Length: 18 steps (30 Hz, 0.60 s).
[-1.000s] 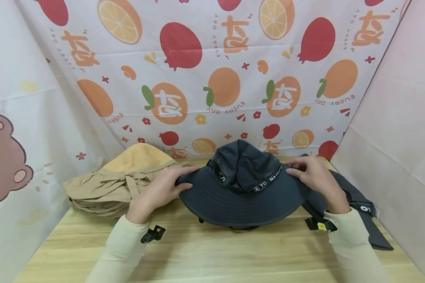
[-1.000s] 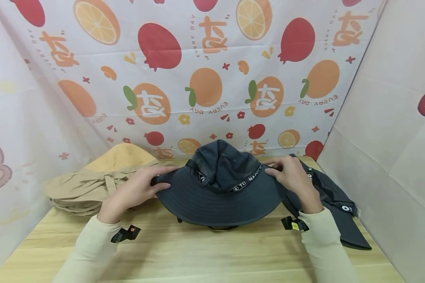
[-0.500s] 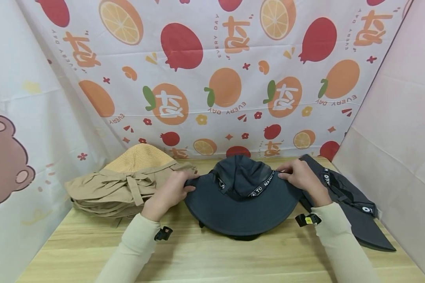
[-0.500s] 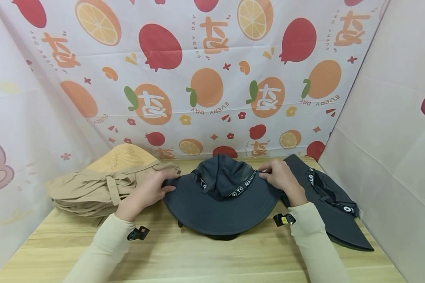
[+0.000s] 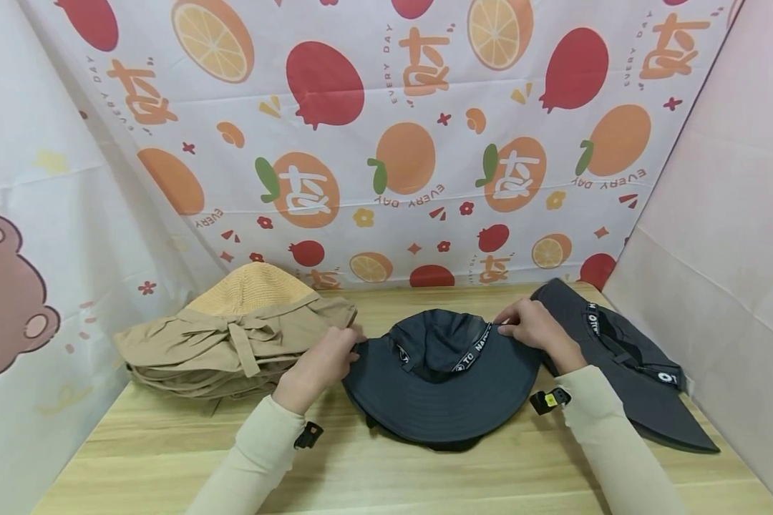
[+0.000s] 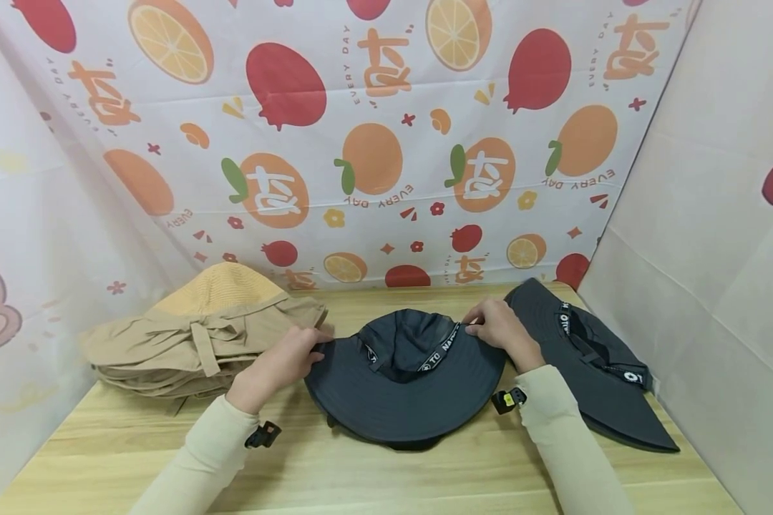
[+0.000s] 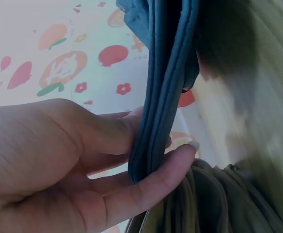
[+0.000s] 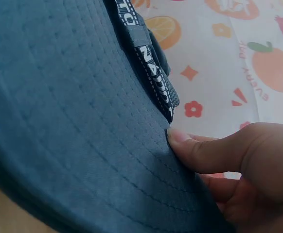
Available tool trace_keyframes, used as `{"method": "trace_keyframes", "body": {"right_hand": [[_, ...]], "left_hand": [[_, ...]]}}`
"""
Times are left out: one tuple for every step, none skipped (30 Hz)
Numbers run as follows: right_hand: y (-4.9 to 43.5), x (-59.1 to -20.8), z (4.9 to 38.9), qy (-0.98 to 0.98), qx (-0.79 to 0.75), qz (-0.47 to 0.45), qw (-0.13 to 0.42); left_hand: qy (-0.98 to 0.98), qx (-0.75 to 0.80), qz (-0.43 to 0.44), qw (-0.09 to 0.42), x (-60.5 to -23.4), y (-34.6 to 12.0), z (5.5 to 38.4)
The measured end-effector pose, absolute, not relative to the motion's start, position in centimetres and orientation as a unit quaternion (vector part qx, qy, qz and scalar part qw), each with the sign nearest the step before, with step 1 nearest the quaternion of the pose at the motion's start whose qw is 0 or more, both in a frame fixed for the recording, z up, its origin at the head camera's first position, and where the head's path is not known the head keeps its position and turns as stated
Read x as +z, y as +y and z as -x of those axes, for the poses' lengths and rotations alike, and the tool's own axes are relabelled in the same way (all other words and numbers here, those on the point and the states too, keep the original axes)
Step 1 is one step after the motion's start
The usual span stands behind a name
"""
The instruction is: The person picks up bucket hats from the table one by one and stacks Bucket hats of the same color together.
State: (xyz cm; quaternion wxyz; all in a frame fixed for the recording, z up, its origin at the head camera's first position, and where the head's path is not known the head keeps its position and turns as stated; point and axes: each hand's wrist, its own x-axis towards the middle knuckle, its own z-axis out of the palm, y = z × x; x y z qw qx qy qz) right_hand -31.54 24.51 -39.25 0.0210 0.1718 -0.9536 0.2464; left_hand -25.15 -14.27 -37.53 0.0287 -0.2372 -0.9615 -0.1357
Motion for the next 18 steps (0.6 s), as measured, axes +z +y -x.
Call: {"method": "trace_keyframes", "body": {"right_hand": [[24.5,-39.4,31.6,-0.954,0.245,-0.171,0.020],[24.5,-39.6,31.7,-0.954,0.244,-0.171,0.018],[24.5,-39.7,31.7,-0.955,0.244,-0.169,0.015],[24.5,-39.8,31.7,-0.955,0.243,-0.170,0.012],[24.5,-39.9,31.7,-0.956,0.241,-0.169,0.007],[24.5,-40.0,31.7,-0.957,0.240,-0.166,0.000],[24.5,-40.1,31.7,-0.958,0.237,-0.162,-0.007],[24.6,-40.2,31.7,-0.958,0.235,-0.161,-0.016],[24.6,-40.3,31.7,-0.959,0.232,-0.160,-0.026],[24.7,-40.3,31.7,-0.960,0.229,-0.160,-0.034],[24.7,-40.4,31.7,-0.960,0.227,-0.157,-0.043],[24.8,-40.5,31.7,-0.960,0.225,-0.157,-0.051],[24.8,-40.6,31.7,-0.960,0.223,-0.159,-0.058],[24.9,-40.6,31.7,-0.959,0.221,-0.165,-0.064],[24.8,-40.6,31.7,-0.959,0.219,-0.167,-0.070],[24.8,-40.6,31.6,-0.958,0.218,-0.170,-0.076],[24.8,-40.6,31.6,-0.957,0.218,-0.172,-0.082],[24.8,-40.6,31.6,-0.957,0.214,-0.176,-0.087]], "left_hand": [[-0.963,-0.131,0.235,0.029,-37.6,-14.2,25.1],[-0.964,-0.130,0.230,0.024,-37.7,-14.1,25.1],[-0.965,-0.130,0.227,0.022,-37.7,-14.1,25.1],[-0.966,-0.130,0.225,0.016,-37.7,-14.0,25.0],[-0.966,-0.127,0.224,0.008,-37.8,-14.0,25.0],[-0.967,-0.125,0.224,0.000,-37.8,-13.9,25.0],[-0.967,-0.123,0.224,-0.009,-37.9,-13.9,24.9],[-0.967,-0.122,0.225,-0.018,-37.9,-13.8,24.9],[-0.966,-0.122,0.226,-0.026,-38.0,-13.8,24.9],[-0.966,-0.121,0.227,-0.032,-38.1,-13.7,24.9],[-0.966,-0.120,0.227,-0.036,-38.3,-13.7,24.9],[-0.965,-0.123,0.227,-0.038,-38.4,-13.7,24.9],[-0.965,-0.125,0.226,-0.037,-38.5,-13.7,24.9],[-0.965,-0.126,0.227,-0.035,-38.6,-13.7,24.9],[-0.965,-0.126,0.227,-0.033,-38.7,-13.7,24.9],[-0.965,-0.126,0.229,-0.029,-38.8,-13.7,24.9],[-0.965,-0.126,0.230,-0.027,-38.9,-13.7,24.9],[-0.964,-0.127,0.231,-0.026,-39.0,-13.7,24.9]]}}
